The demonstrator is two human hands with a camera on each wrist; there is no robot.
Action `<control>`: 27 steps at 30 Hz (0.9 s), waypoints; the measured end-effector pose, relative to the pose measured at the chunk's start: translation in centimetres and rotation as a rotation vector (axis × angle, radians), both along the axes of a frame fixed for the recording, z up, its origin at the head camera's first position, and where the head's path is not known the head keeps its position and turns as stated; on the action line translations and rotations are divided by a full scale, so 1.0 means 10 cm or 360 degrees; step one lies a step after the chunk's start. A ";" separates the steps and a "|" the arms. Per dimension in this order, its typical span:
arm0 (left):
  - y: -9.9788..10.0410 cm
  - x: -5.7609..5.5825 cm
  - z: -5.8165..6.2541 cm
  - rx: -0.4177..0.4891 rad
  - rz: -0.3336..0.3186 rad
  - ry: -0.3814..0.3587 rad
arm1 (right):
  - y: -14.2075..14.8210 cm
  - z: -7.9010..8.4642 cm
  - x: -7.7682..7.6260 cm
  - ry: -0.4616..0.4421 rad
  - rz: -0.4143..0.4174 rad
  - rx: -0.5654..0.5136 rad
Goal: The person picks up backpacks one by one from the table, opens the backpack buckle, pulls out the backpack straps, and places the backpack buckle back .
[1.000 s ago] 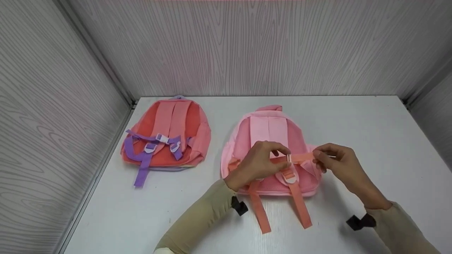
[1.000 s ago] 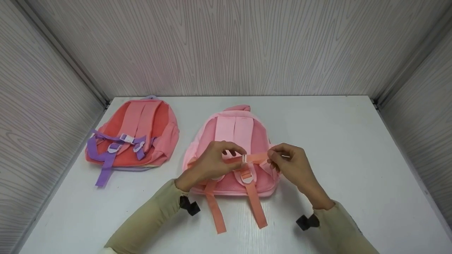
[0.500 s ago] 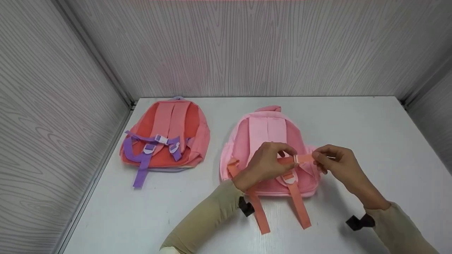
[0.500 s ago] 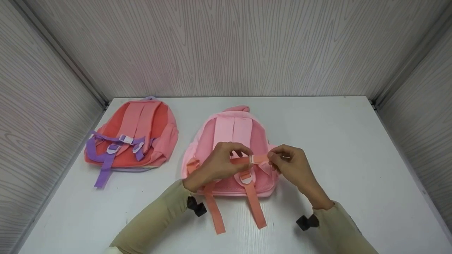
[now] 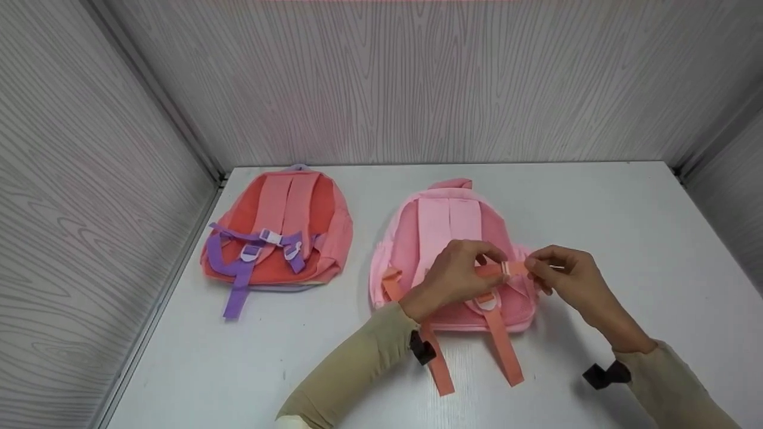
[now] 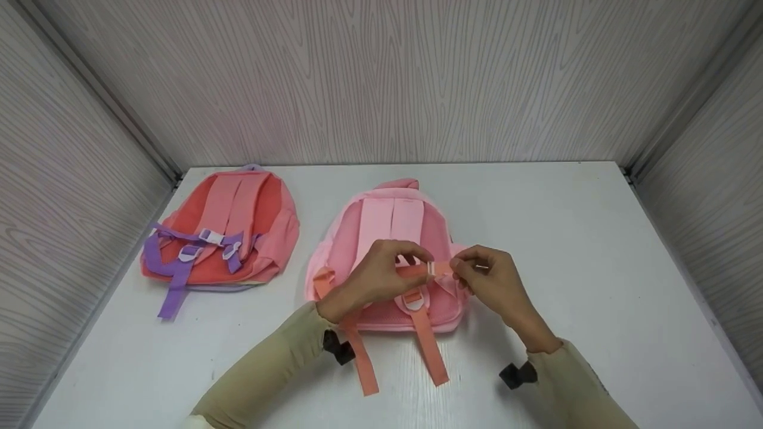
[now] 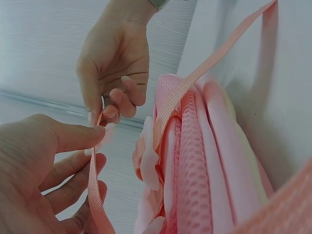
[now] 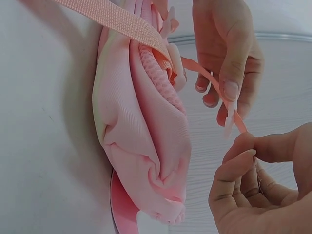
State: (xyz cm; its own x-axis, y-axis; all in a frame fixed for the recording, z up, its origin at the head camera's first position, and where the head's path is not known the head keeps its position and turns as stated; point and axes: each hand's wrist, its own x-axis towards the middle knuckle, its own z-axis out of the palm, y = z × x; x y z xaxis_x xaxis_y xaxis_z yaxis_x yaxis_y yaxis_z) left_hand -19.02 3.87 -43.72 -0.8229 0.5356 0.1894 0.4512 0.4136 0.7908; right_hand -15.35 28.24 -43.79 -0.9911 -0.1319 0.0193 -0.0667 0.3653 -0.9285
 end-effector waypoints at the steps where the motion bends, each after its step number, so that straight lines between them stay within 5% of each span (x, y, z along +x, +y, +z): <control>1: 0.01 0.00 0.00 -0.0006 0.0000 0.0012 | 0.00 0.00 0.00 -0.0003 -0.0001 -0.0003; 8: 0.07 -0.02 -0.03 -0.0081 0.0004 0.0082 | 0.03 -0.04 -0.02 -0.0008 0.0005 -0.0007; 27: 0.24 -0.06 -0.13 -0.0177 0.0041 0.0039 | 0.07 -0.14 -0.08 -0.0046 0.0005 0.0071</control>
State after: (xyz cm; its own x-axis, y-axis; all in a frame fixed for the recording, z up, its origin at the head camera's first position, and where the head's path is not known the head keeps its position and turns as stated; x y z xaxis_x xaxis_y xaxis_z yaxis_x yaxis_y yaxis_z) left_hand -19.64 6.23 -45.02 -0.8325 0.5333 0.1502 0.4580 0.5100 0.7281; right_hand -16.12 28.96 -45.22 -0.9907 -0.1349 -0.0151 -0.0414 0.4064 -0.9128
